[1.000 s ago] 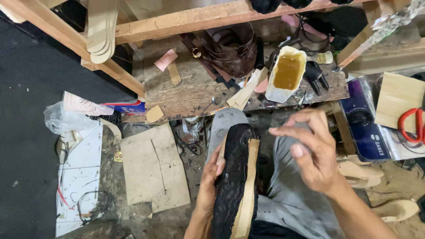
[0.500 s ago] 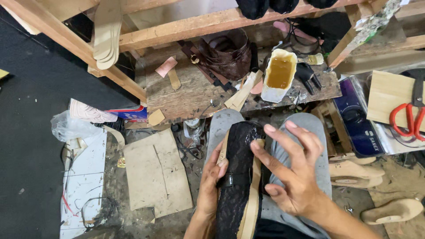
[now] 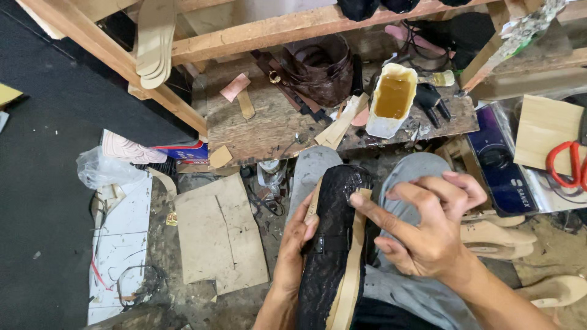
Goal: The person sits on the floor holding a black shoe upper with a flat insole board and spreads yellow glue over the sole area with a finger, dipping into a glue container on the bench. They briefly reach to a shelf of finished shoes, then continue smoothing glue over the sole edge and surface.
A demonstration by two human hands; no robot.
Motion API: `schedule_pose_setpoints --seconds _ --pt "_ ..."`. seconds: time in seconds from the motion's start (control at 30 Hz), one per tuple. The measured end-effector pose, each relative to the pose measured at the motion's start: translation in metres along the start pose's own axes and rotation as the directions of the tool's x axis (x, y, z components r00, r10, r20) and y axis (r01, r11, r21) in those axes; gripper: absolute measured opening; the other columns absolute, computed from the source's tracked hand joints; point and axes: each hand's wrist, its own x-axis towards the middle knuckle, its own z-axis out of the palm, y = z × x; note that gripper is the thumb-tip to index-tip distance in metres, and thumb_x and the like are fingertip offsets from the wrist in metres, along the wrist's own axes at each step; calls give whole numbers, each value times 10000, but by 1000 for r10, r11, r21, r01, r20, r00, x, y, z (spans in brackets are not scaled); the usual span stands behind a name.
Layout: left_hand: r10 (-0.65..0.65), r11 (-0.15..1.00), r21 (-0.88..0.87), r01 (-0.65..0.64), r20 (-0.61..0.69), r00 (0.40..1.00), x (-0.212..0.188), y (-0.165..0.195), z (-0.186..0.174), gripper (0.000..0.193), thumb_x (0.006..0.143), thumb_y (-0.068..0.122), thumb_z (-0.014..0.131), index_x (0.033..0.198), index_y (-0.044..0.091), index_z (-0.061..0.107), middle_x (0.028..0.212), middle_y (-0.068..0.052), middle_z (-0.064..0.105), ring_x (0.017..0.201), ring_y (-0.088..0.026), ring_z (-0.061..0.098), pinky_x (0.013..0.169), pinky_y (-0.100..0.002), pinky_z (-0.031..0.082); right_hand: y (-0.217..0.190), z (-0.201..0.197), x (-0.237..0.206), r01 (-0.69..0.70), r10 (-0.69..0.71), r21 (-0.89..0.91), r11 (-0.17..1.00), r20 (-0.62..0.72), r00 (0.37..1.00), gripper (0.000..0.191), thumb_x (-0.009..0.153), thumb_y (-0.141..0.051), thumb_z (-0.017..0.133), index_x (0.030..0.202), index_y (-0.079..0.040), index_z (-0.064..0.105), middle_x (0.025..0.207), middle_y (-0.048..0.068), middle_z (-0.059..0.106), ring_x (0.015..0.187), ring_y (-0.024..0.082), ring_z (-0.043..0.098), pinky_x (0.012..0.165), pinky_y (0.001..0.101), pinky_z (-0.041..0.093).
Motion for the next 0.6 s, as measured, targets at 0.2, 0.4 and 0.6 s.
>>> schedule_pose_setpoints --seconds 0.2,0.4,0.6 --pt "18 1000 -11 -17 28 999 -2 -1 0 826 869 343 646 1546 -51 383 1454 -179 582 1287 -231 619 1098 -345 482 1 -2 1 -8 8 6 1000 36 999 493 1022 -527 436 1301 -255 739 1099 73 586 1091 313 462 1033 554 252" --pt "-19 1000 18 18 5 1000 -3 -7 -7 829 888 350 638 1566 -47 375 1419 -192 591 1213 -228 635 1045 -351 497 3 -2 2 0 0 -9 1000 42 999 497 1002 -511 438 1293 -256 750 1075 70 583 1043 314 471 1022 555 255" --pt "7 1000 23 -8 23 1000 -2 -8 -11 776 907 321 581 1561 -40 367 1426 -194 592 1252 -234 629 1077 -351 489 6 0 -5 95 -96 10 995 18 995 456 998 -513 485 1272 -264 752 1049 56 580 1028 287 495 1003 552 260"
